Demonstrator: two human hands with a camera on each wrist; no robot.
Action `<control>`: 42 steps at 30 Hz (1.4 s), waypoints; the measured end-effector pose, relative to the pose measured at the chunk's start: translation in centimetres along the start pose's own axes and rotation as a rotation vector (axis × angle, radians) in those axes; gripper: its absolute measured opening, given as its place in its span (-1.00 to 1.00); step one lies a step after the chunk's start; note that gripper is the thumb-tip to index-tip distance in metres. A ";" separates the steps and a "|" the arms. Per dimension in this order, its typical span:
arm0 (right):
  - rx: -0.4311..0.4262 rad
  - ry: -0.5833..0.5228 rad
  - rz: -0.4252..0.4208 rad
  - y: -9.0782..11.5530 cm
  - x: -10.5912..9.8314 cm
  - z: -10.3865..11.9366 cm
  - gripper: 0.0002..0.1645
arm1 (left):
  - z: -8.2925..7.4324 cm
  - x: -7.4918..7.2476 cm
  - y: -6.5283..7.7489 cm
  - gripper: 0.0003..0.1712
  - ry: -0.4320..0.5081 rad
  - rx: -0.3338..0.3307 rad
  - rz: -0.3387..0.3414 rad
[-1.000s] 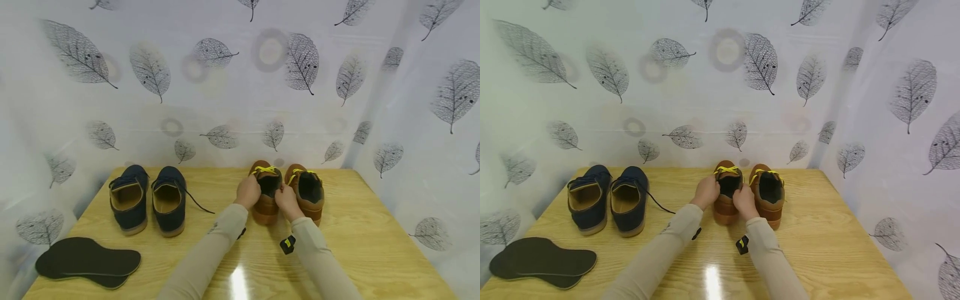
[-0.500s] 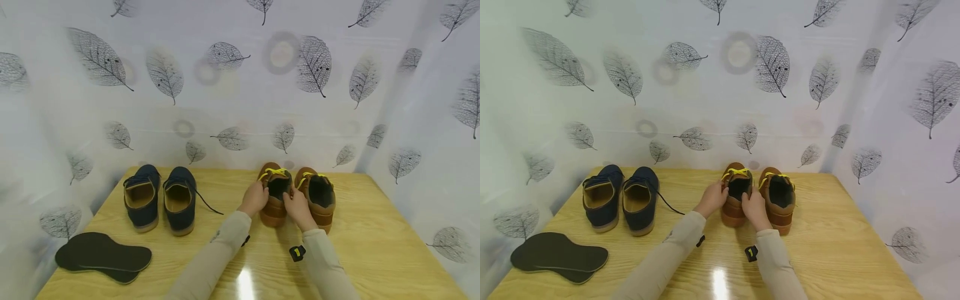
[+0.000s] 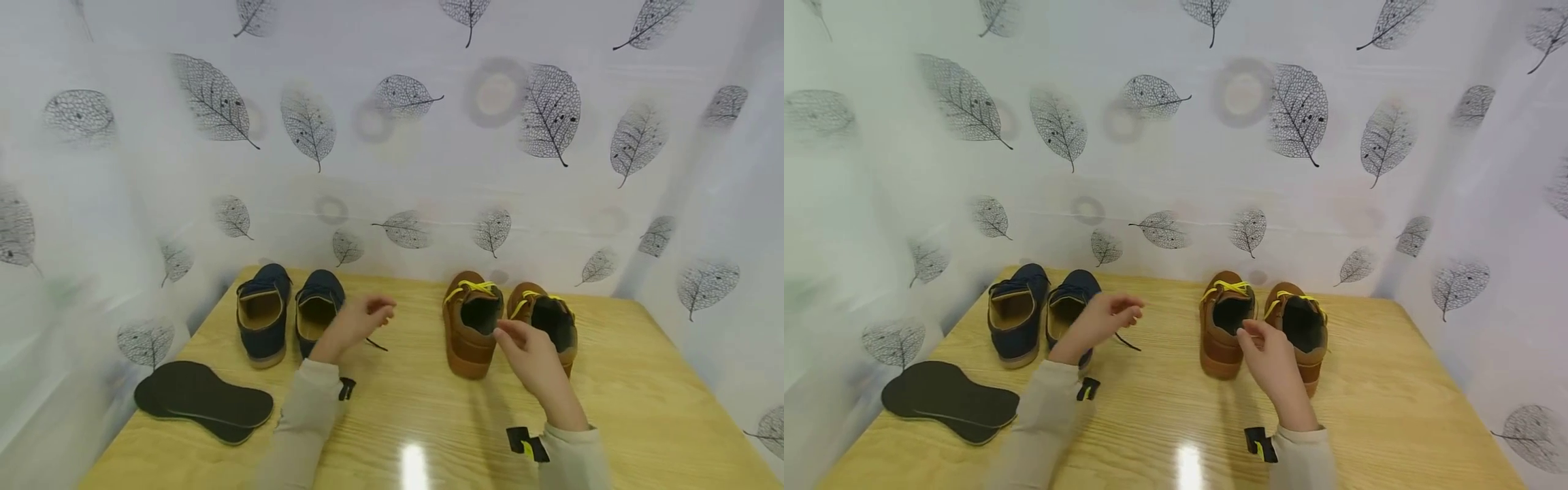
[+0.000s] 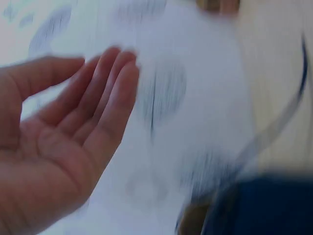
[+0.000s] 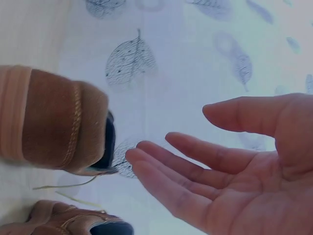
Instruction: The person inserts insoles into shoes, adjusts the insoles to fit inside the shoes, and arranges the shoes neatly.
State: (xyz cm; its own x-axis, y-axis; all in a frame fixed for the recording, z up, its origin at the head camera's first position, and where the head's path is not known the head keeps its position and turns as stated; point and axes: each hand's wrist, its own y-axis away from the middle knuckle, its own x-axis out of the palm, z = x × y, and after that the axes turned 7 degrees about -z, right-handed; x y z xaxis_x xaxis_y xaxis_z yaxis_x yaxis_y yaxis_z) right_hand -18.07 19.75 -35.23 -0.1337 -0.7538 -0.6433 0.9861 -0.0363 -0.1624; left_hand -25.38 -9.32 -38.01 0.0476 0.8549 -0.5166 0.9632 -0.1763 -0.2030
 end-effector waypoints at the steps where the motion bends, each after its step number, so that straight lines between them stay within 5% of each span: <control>1: -0.001 -0.006 -0.006 0.3 -0.2 0.0 -0.51 | 0.3 -1.1 0.2 -0.74 -0.022 -0.001 -0.093; 4: 0.002 -0.017 -0.023 0.9 -0.6 0.0 -0.51 | 1.3 -4.1 0.5 -0.74 -0.151 -0.036 -0.376; 7: 0.006 -0.011 -0.042 1.2 -1.0 -0.2 -0.52 | 2.5 -5.9 0.9 -0.66 -0.271 -0.160 -0.486; 11: -0.004 0.001 -0.055 1.5 -1.2 -0.3 -0.52 | 3.9 -6.7 1.1 -0.60 -0.386 -0.305 -0.365; 18: -0.020 0.008 -0.067 1.5 -1.4 -0.3 -0.54 | 5.7 -5.9 1.0 -0.80 -0.481 -0.360 -0.259; 32: -0.046 -0.008 -0.036 1.2 -1.5 0.3 -0.55 | 6.8 -5.7 0.9 -0.85 -0.491 -0.380 -0.354; 42: -0.026 -0.006 -0.007 0.9 -1.4 0.6 -0.55 | 6.9 -5.9 0.7 -0.86 -0.441 -0.398 -0.337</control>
State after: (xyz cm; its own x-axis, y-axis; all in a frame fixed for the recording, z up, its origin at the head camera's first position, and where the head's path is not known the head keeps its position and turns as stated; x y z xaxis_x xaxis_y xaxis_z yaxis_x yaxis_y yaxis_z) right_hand -16.89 20.34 -34.01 -0.1402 -0.7578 -0.6373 0.9821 -0.0248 -0.1866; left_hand -26.83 -17.87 -40.80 -0.3025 0.5382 -0.7867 0.9346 0.3294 -0.1341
